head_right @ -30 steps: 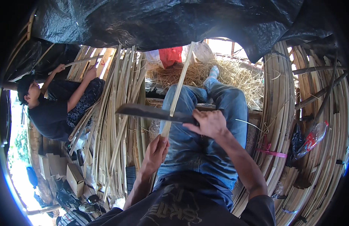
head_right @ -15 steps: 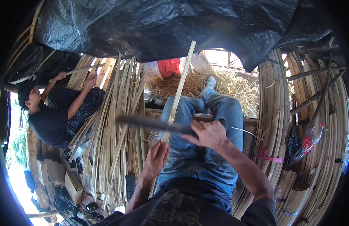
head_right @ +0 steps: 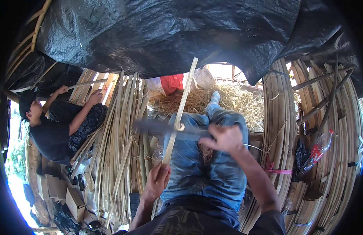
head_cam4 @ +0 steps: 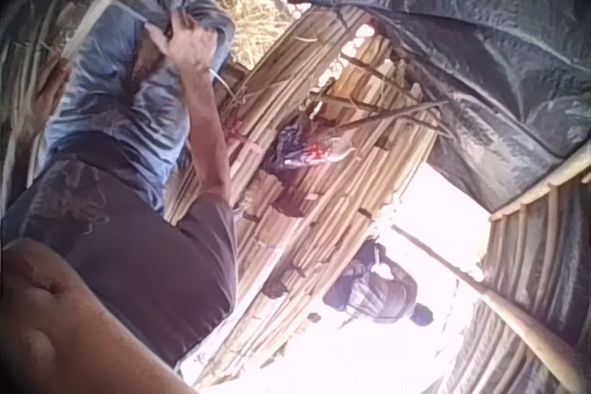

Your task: Shaving and thinning long strips of bamboo using a machete.

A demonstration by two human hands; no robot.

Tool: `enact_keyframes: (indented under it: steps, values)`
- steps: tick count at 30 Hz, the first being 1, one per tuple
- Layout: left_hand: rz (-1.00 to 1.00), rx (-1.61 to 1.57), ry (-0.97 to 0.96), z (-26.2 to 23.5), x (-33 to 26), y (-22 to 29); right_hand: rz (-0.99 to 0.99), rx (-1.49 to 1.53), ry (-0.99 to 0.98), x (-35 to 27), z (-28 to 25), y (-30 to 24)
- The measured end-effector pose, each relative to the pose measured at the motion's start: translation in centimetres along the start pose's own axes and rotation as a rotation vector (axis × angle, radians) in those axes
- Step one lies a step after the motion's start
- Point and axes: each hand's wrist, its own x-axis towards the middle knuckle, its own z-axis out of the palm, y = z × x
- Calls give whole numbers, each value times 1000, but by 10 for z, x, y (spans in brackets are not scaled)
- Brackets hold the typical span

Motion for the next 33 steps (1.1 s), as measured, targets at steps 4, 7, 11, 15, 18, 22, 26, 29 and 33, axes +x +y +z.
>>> enact_keyframes:
  steps: [4,7,11,15,18,22,26,29,33]
  values:
    - [-19,29,-16,4,-4,0,192,-3,106,-9,23,25]
    - [20,29,-3,-3,-1,-1,13,119,72,-12,11,2]
    - [36,31,9,-5,-12,7,71,118,40,-9,13,33]
    - [23,66,-31,3,-13,11,275,27,91,-28,15,55]
    - [81,118,5,0,-9,10,13,123,141,-21,8,27]
    - [118,116,-8,4,-13,13,-104,9,92,-24,3,59]
    - [99,181,-27,5,-16,12,375,-85,134,-19,5,74]
    - [95,158,-46,3,-6,5,257,118,147,-34,13,52]
    - [223,203,35,4,-3,2,-152,87,37,-24,-9,35]
